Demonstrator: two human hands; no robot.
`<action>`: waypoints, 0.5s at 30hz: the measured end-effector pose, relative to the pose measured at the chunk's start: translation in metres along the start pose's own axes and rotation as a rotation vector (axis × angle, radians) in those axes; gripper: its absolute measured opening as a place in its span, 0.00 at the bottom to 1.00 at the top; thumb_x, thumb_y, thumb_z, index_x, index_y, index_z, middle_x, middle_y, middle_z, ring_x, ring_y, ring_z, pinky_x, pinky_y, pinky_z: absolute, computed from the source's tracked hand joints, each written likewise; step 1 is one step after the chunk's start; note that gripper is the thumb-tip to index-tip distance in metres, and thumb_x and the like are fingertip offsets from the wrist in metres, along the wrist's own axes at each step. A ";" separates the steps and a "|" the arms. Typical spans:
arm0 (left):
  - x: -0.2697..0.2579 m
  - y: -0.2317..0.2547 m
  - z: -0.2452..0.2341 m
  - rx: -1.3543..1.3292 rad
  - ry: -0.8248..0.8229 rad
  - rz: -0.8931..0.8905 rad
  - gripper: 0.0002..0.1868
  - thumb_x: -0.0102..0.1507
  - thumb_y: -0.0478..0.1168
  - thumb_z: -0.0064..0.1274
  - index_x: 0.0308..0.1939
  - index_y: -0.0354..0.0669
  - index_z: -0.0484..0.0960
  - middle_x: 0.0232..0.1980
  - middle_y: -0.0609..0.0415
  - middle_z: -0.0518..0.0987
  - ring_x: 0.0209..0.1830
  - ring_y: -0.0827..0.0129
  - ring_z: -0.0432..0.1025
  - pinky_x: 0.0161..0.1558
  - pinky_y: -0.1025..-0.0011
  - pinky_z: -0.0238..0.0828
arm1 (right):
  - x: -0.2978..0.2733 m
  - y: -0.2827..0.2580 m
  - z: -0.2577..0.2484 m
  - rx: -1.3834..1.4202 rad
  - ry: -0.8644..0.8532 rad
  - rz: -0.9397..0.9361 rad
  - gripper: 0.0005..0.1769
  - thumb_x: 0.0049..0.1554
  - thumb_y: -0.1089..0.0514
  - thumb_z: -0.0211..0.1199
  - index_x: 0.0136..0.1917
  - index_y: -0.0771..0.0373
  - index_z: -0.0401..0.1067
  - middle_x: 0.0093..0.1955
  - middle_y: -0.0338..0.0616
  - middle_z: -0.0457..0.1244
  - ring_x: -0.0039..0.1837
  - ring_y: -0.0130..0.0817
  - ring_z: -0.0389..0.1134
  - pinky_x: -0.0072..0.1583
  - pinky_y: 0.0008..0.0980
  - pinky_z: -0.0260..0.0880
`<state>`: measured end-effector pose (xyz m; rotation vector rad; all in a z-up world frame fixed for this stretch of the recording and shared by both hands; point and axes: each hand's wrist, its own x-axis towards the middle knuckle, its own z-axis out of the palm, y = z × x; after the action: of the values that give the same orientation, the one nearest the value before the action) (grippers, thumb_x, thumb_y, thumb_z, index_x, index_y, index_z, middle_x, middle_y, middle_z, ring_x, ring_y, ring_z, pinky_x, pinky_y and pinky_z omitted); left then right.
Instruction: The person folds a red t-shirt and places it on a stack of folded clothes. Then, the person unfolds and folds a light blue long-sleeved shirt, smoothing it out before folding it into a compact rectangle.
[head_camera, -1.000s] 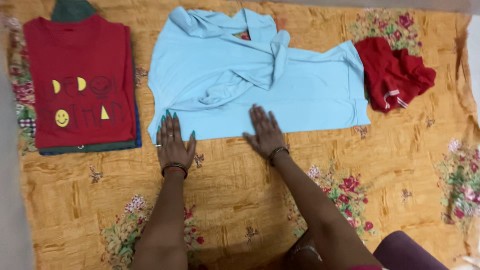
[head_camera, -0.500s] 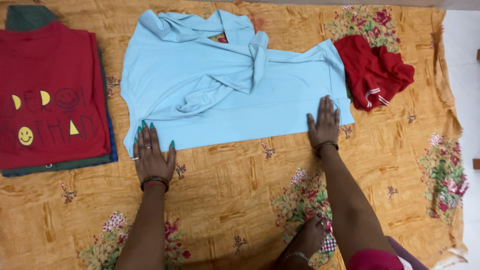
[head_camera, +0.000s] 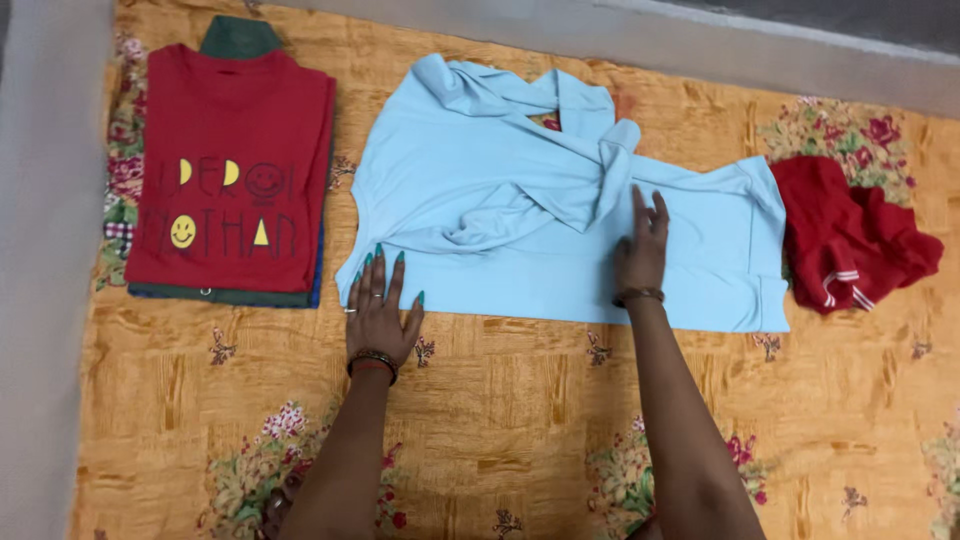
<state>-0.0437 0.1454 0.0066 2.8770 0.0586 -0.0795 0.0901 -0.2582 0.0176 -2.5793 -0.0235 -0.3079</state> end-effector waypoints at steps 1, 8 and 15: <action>0.000 0.000 0.000 0.005 -0.003 0.000 0.39 0.69 0.61 0.35 0.81 0.53 0.50 0.84 0.46 0.46 0.84 0.56 0.41 0.79 0.57 0.35 | 0.011 -0.010 0.006 -0.067 -0.034 -0.004 0.47 0.48 0.77 0.55 0.80 0.55 0.63 0.80 0.60 0.50 0.76 0.60 0.55 0.72 0.49 0.59; 0.000 0.000 0.000 -0.016 -0.048 -0.029 0.40 0.69 0.63 0.33 0.82 0.52 0.47 0.85 0.50 0.43 0.83 0.58 0.39 0.79 0.57 0.34 | 0.068 0.045 -0.008 -0.038 0.022 -0.283 0.16 0.56 0.68 0.65 0.59 0.64 0.74 0.68 0.50 0.65 0.69 0.48 0.65 0.70 0.45 0.64; 0.000 0.003 -0.003 -0.032 -0.071 -0.053 0.40 0.70 0.63 0.29 0.82 0.53 0.46 0.85 0.52 0.42 0.84 0.60 0.39 0.79 0.58 0.33 | -0.003 0.133 -0.070 0.795 0.187 0.291 0.18 0.71 0.61 0.63 0.39 0.63 0.63 0.37 0.30 0.54 0.42 0.20 0.49 0.50 0.25 0.51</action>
<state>-0.0437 0.1428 0.0100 2.8384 0.1216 -0.1897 0.0825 -0.4084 0.0073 -1.7306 0.2460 -0.3413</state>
